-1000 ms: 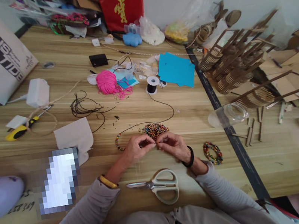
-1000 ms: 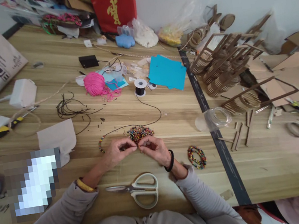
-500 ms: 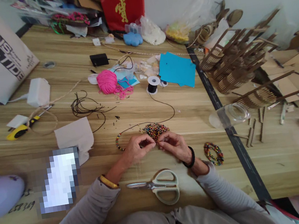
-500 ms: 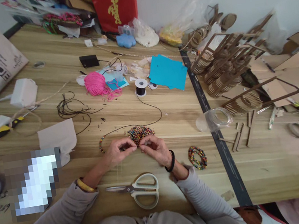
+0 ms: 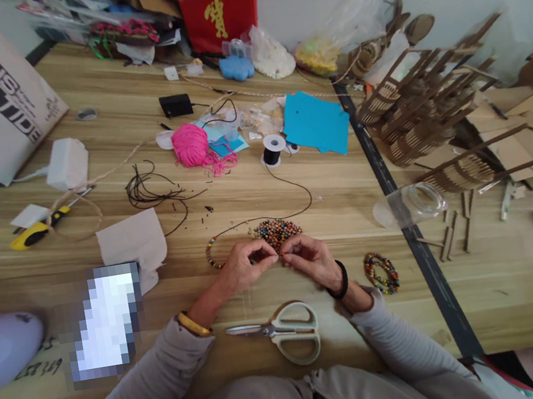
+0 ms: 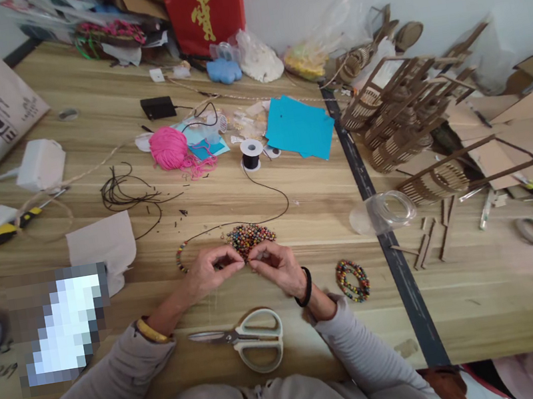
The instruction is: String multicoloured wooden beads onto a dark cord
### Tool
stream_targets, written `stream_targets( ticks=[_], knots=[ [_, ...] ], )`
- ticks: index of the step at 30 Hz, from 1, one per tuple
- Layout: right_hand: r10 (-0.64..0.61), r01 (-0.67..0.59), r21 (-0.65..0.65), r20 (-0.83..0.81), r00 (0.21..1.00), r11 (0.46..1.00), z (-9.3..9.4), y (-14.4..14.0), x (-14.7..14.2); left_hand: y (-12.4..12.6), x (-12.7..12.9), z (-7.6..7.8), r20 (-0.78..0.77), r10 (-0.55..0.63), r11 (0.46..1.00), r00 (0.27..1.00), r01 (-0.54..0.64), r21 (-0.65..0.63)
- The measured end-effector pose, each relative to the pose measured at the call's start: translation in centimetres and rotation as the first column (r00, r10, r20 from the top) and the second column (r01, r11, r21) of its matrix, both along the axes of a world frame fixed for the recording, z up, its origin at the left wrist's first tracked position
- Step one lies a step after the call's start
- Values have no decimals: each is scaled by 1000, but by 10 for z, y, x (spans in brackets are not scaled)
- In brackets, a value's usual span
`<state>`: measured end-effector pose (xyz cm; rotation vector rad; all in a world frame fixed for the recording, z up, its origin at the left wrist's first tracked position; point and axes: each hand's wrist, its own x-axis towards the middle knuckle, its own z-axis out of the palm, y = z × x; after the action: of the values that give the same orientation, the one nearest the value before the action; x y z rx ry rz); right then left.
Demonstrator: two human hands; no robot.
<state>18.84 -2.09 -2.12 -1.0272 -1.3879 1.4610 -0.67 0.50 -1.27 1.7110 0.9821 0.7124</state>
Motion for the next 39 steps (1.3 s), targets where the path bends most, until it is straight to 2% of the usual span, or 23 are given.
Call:
stream_targets(
  ticks=[6,39],
  knots=[
    [7,-7,27,-2,1000,1000,0,0,1,0,1,0,7,9,1000,1000,-9,0],
    [16,-15,4,-31,999,1000,0,-1,-2,-1,1,1,15,-1,1000,1000,1,-8]
  ],
)
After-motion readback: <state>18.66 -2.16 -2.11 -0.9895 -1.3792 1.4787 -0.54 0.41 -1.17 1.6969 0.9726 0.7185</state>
